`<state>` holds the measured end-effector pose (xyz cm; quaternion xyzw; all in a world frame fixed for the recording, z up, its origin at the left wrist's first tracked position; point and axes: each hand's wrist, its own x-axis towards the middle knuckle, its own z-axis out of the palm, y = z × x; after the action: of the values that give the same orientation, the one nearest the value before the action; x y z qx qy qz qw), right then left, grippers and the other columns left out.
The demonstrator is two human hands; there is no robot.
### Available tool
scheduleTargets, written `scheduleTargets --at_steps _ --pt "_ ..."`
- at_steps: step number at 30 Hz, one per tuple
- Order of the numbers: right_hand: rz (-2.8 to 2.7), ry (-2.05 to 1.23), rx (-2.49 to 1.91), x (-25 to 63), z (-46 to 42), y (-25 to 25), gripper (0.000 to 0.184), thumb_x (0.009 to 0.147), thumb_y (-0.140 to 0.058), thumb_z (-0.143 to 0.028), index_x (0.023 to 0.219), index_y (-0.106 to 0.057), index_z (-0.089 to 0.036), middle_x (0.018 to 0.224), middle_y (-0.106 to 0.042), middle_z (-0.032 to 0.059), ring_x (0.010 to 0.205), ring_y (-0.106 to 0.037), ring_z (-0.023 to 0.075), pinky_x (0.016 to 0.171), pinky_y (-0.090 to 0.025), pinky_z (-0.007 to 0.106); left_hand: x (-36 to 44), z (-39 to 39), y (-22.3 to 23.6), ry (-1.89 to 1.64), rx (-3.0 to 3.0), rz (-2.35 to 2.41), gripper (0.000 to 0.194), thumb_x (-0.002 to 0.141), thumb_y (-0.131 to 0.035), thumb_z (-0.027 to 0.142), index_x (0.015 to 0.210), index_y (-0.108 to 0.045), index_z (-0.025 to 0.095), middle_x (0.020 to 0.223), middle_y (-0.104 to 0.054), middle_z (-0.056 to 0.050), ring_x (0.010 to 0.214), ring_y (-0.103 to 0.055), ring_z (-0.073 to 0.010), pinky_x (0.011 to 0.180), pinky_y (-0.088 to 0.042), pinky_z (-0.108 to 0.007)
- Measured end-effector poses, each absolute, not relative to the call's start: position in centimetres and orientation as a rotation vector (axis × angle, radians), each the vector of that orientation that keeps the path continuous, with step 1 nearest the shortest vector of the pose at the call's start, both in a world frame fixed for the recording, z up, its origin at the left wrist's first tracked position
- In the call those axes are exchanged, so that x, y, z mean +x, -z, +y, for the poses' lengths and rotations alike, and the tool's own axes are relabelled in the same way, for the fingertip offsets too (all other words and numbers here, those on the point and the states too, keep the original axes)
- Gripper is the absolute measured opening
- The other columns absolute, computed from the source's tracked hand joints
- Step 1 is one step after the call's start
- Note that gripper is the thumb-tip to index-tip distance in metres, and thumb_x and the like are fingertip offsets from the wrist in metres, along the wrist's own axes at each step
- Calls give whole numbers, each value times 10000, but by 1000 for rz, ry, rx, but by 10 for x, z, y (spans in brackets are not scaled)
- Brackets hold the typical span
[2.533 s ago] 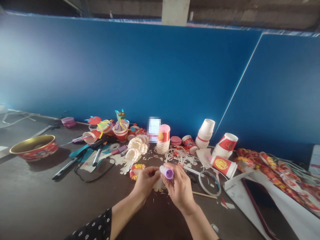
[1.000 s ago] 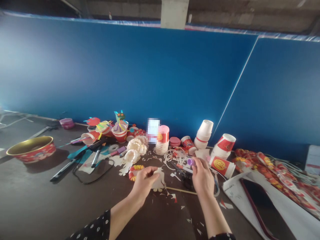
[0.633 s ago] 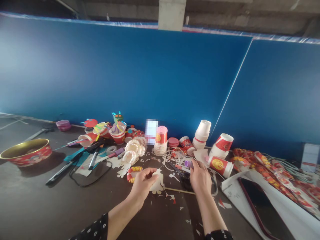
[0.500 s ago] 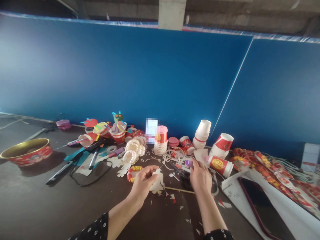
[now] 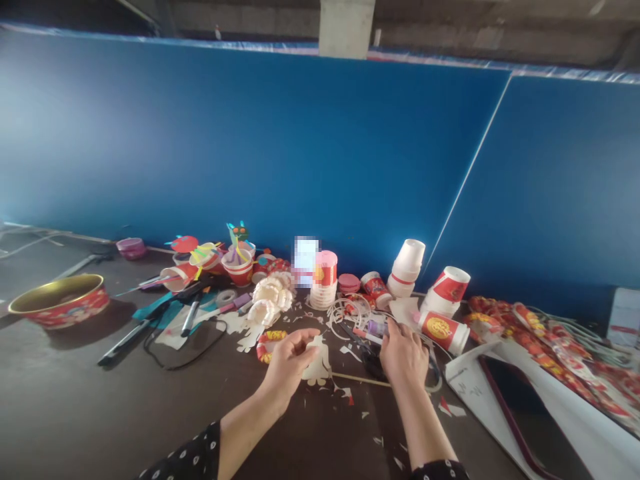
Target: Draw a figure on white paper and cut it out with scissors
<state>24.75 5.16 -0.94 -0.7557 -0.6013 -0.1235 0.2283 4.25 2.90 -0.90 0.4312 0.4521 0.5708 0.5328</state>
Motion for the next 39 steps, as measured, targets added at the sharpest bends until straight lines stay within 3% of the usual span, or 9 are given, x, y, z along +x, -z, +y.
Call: scheduleTargets --at_steps 4,6,8,11,17,28,39 --pt "-1674 177 -1937 239 47 4 356 777 -443 -194 1103 -576 -144 1085 -588 169 1007 -499 342 837 -344 480 42 29 6 -1370 1026 1069 263 550 -607 162 810 -635 135 555 -457 53 475 -355 -61 463 -276 -194" --pt "-1732 18 -1804 228 43 2 323 786 -454 -246 1058 -596 -145 1051 -619 145 980 -540 300 838 -394 410 42 30 6 -1376 1040 1062 257 540 -616 157 796 -635 133 559 -464 51 473 -364 -61 461 -281 -193" --pt "-1784 -184 -1661 212 38 2 295 805 -456 -332 992 -619 -172 933 -677 97 846 -616 236 733 -477 318 41 31 7 -1370 1045 1062 261 541 -622 161 800 -628 131 551 -468 52 463 -369 -62 455 -286 -194" --pt "-1822 -424 -1465 185 28 3 316 828 -440 -383 971 -622 -168 879 -699 68 778 -645 184 672 -501 237 40 33 9 -1341 1056 1046 281 569 -614 185 843 -606 124 563 -501 40 469 -407 -73 462 -314 -201" --pt "-1634 -901 -1178 163 20 7 303 791 -527 -368 937 -649 -132 800 -702 75 716 -630 218 635 -481 280 38 34 15 -1333 1178 1042 247 632 -592 217 854 -599 109 599 -545 7 515 -465 -95 502 -359 -215" --pt "-1534 -901 -1208 166 24 11 203 762 -563 -305 821 -680 -151 661 -664 33 644 -596 197 588 -449 264 36 34 16 -1325 1351 1111 205 697 -578 308 792 -631 134 722 -629 -43 650 -538 -143 607 -413 -246" --pt "-1570 -901 -1192 165 22 10 206 781 -531 -307 776 -658 -144 625 -615 18 598 -549 165 544 -419 232 36 33 12 -1265 1382 1129 178 701 -557 302 654 -578 132 573 -549 -5 532 -480 -115 513 -370 -225"
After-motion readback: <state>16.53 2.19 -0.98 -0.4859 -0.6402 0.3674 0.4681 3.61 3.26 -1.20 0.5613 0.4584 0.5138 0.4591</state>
